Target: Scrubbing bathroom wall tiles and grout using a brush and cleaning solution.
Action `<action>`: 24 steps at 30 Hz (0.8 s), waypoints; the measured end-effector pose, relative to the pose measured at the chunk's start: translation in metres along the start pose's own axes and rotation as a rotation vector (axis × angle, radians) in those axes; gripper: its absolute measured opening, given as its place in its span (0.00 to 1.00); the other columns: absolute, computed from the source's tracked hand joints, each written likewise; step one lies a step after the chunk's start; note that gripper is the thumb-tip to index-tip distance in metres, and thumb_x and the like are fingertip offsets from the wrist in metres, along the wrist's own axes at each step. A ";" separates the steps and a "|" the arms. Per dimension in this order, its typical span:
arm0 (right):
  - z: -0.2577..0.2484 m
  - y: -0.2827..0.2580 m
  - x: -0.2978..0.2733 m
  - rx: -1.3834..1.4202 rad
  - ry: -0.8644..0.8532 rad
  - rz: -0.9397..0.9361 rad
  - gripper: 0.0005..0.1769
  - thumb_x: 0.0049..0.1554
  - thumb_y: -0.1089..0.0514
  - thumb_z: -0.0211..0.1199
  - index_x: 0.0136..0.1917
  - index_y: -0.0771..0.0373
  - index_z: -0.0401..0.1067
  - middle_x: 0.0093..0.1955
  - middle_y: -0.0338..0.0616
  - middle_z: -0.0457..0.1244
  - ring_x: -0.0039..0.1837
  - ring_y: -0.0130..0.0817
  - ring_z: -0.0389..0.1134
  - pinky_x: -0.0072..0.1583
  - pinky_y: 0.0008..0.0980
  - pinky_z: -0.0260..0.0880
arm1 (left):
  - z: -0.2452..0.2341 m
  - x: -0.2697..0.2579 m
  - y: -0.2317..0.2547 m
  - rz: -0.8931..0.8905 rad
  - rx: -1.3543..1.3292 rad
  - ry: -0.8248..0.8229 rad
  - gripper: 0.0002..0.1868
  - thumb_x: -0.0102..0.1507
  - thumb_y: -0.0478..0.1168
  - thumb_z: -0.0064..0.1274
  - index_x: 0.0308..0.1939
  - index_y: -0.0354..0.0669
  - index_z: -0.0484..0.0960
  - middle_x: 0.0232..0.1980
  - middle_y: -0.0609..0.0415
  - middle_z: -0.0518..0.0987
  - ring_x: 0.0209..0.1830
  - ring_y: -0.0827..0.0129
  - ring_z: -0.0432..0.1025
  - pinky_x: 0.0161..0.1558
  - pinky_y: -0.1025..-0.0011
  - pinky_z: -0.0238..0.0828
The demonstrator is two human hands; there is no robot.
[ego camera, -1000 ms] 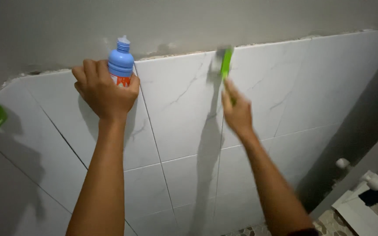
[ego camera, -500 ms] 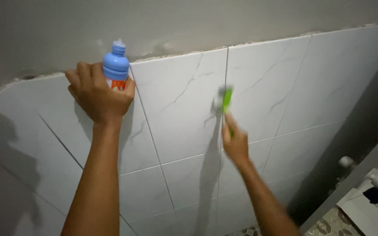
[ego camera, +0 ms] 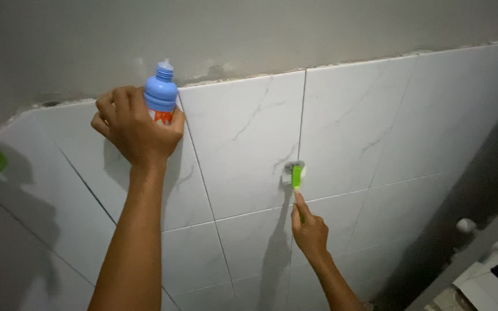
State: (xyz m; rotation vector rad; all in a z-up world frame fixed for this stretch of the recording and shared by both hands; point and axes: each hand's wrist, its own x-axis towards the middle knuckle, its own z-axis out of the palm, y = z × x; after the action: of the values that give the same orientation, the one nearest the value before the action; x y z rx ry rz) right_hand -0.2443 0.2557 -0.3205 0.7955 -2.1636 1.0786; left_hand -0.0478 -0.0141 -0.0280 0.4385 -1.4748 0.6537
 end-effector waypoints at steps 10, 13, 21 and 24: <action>-0.120 -0.120 0.149 0.145 0.039 -0.134 0.27 0.66 0.56 0.50 0.78 0.53 0.60 0.30 0.36 0.64 0.22 0.23 0.57 0.23 0.29 0.61 | -0.012 -0.004 0.013 -0.206 -0.296 -0.154 0.31 0.55 0.47 0.67 0.58 0.41 0.73 0.61 0.51 0.68 0.58 0.57 0.70 0.47 0.54 0.69; -0.097 -0.108 0.124 0.115 0.159 -0.215 0.30 0.65 0.58 0.52 0.80 0.48 0.61 0.34 0.38 0.65 0.27 0.22 0.58 0.29 0.29 0.61 | -0.011 -0.002 0.012 -0.183 -0.284 -0.181 0.32 0.54 0.47 0.68 0.57 0.40 0.74 0.58 0.48 0.67 0.54 0.57 0.70 0.44 0.53 0.71; -0.006 -0.030 0.005 0.056 -0.159 0.024 0.27 0.64 0.52 0.53 0.77 0.46 0.61 0.24 0.33 0.61 0.20 0.24 0.53 0.22 0.27 0.57 | -0.020 0.003 0.018 -0.208 -0.398 -0.082 0.28 0.55 0.42 0.67 0.55 0.41 0.73 0.59 0.52 0.67 0.55 0.56 0.73 0.48 0.59 0.78; -0.049 -0.055 0.100 0.069 -0.081 0.044 0.25 0.67 0.53 0.53 0.77 0.48 0.62 0.28 0.37 0.64 0.23 0.25 0.57 0.24 0.26 0.62 | -0.003 -0.009 0.008 -0.172 -0.389 -0.129 0.29 0.58 0.43 0.67 0.58 0.36 0.73 0.57 0.47 0.66 0.50 0.56 0.72 0.43 0.61 0.77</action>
State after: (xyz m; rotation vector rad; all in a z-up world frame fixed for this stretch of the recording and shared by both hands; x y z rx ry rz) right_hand -0.2577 0.2448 -0.1972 0.8396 -2.2311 1.1676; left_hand -0.0502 -0.0071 -0.0383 0.3036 -1.6217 0.1961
